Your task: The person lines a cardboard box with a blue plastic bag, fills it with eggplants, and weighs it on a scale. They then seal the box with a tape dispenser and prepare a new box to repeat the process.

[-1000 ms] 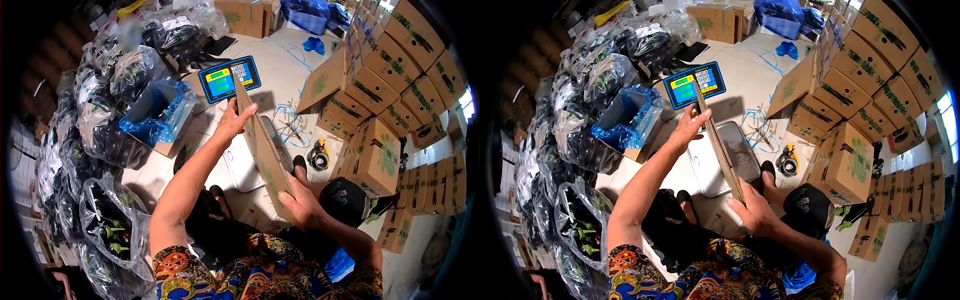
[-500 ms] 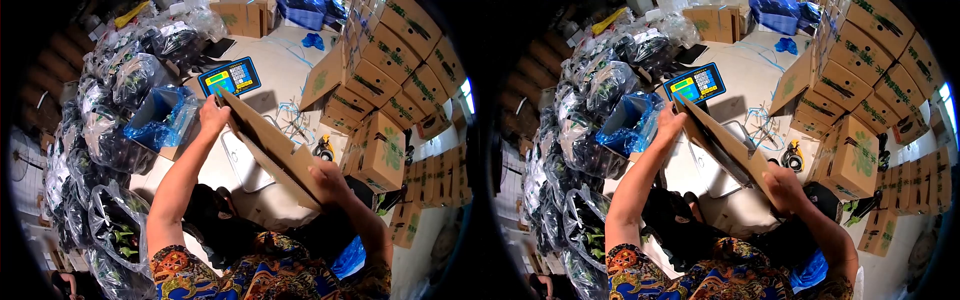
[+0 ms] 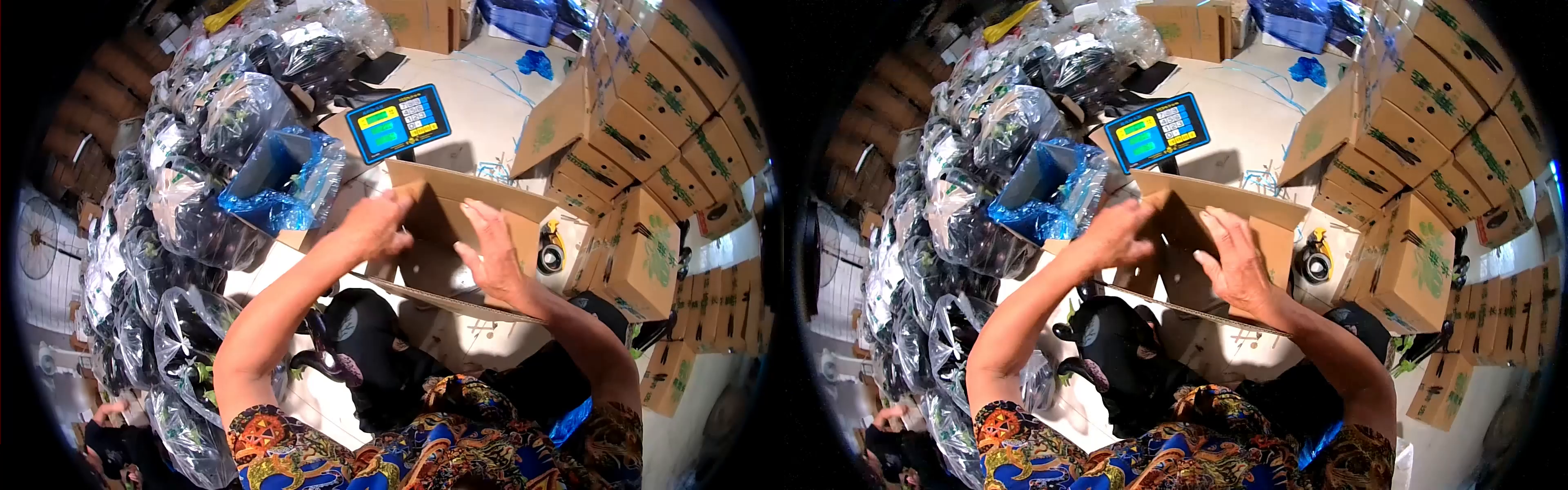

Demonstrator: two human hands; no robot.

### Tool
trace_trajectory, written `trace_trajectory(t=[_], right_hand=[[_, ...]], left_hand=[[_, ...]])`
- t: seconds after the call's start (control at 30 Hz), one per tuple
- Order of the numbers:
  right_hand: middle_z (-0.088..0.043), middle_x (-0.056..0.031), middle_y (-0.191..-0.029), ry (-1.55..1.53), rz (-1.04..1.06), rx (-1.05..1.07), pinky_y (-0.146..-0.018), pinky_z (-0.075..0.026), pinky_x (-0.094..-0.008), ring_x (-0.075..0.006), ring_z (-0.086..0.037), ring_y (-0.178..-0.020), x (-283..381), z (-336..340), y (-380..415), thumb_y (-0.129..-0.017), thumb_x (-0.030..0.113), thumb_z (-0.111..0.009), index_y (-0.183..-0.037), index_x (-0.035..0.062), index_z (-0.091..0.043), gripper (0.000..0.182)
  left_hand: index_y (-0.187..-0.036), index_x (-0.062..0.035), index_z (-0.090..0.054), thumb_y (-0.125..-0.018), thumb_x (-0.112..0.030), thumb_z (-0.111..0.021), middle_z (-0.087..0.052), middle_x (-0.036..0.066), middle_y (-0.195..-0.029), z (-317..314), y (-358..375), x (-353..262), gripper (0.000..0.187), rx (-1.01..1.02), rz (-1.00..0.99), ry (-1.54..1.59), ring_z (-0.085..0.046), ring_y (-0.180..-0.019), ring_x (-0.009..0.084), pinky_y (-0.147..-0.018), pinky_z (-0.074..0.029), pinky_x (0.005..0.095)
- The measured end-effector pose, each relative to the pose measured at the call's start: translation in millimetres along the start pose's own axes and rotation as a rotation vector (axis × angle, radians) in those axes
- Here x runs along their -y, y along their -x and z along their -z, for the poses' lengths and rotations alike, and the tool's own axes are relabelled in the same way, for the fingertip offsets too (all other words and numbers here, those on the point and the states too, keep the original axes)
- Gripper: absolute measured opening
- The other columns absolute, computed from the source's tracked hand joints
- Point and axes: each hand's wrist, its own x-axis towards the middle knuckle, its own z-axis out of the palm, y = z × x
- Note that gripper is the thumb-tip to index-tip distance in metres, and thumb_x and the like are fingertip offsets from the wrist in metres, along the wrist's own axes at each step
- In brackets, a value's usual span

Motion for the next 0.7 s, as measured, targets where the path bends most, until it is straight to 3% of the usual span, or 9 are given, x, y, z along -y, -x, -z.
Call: trace_trajectory(t=[0.1,0.17,0.2,0.23,0.37,0.43,0.5,0.6,0.7], right_hand=[[-0.037,-0.0188,-0.145,0.012,0.099,0.132,-0.107,-0.033,-0.0475,-0.0382,-0.037,-0.13,-19,-24,-3,-0.081,0.013,-0.068,-0.141,0.0013,-0.037,0.069],[-0.035,-0.0169,-0.147,0.115,0.178,0.319,-0.104,-0.035,-0.0485,-0.0386,-0.034,-0.132,-23,-26,-10,-0.082,0.016,-0.068,-0.137,0.0024,-0.043,0.062],[-0.035,-0.0156,-0.147,0.162,0.212,0.41,-0.103,-0.035,-0.0476,-0.038,-0.033,-0.133,-28,-32,-11,-0.083,0.017,-0.067,-0.134,0.0026,-0.045,0.058],[-0.035,-0.0143,-0.147,0.213,0.25,0.494,-0.103,-0.036,-0.0467,-0.0374,-0.032,-0.133,-36,-41,-11,-0.083,0.018,-0.067,-0.131,0.0028,-0.048,0.054],[-0.033,-0.0138,-0.148,0.189,0.294,0.564,-0.103,-0.035,-0.0463,-0.0359,-0.029,-0.135,-53,-65,-3,-0.084,0.02,-0.066,-0.127,0.0019,-0.049,0.05],[-0.033,-0.0146,-0.148,0.162,0.274,0.625,-0.104,-0.034,-0.0455,-0.0359,-0.028,-0.137,-53,-60,-9,-0.084,0.02,-0.066,-0.129,0.0016,-0.048,0.052],[-0.034,-0.0149,-0.148,0.132,0.265,0.645,-0.106,-0.034,-0.0447,-0.0358,-0.026,-0.138,-50,-57,-11,-0.084,0.02,-0.065,-0.131,0.0015,-0.047,0.053],[-0.036,-0.0152,-0.146,0.071,0.292,0.591,-0.111,-0.03,-0.0432,-0.0342,-0.027,-0.139,-54,-61,-8,-0.085,0.018,-0.064,-0.134,0.0017,-0.045,0.055],[-0.064,-0.0148,-0.115,-0.088,0.439,0.359,-0.098,-0.047,-0.0387,-0.0314,-0.058,-0.114,-86,-49,-18,-0.08,0.005,-0.064,-0.103,-0.0009,-0.066,0.023]], left_hand=[[-0.129,-0.0047,-0.05,-0.085,-0.05,-0.064,-0.061,0.023,-0.106,-63,-7,23,0.065,0.187,-0.276,0.044,-0.061,-0.097,0.0396,-0.085,-0.05,0.0445],[-0.132,-0.0024,-0.048,-0.091,-0.046,-0.059,-0.062,0.023,-0.11,-41,-17,22,0.061,0.352,-0.104,0.482,-0.064,-0.095,0.0333,-0.084,-0.053,0.0385],[-0.132,0.0002,-0.047,-0.094,-0.044,-0.057,-0.063,0.02,-0.112,-22,-17,20,0.06,0.509,0.114,0.903,-0.066,-0.092,0.0237,-0.081,-0.054,0.0329],[-0.132,-0.0002,-0.048,-0.094,-0.041,-0.057,-0.064,0.014,-0.108,-25,-11,28,0.057,0.392,0.145,1.127,-0.064,-0.093,0.0162,-0.08,-0.055,0.0283],[-0.14,0.0012,-0.038,-0.096,-0.05,-0.049,-0.062,0.015,-0.115,-21,28,30,0.068,0.181,0.125,1.301,-0.061,-0.104,0.0204,-0.089,-0.05,0.0337],[-0.141,-0.001,-0.038,-0.096,-0.05,-0.048,-0.059,0.015,-0.121,-32,57,12,0.067,-0.165,0.072,1.391,-0.057,-0.113,0.0222,-0.097,-0.045,0.0355],[-0.144,-0.001,-0.035,-0.097,-0.043,-0.046,-0.055,0.016,-0.13,-38,72,-8,0.064,-0.364,0.034,0.939,-0.051,-0.121,0.0255,-0.104,-0.037,0.0385],[-0.145,-0.0021,-0.031,-0.095,-0.031,-0.046,-0.049,0.021,-0.135,-46,52,-15,0.06,-0.552,0.136,0.667,-0.049,-0.125,0.0311,-0.105,-0.035,0.0374],[-0.149,-0.0054,-0.021,-0.096,-0.032,-0.047,-0.046,0.026,-0.136,-60,19,4,0.065,-0.577,0.302,0.6,-0.046,-0.127,0.0381,-0.105,-0.035,0.0411]])
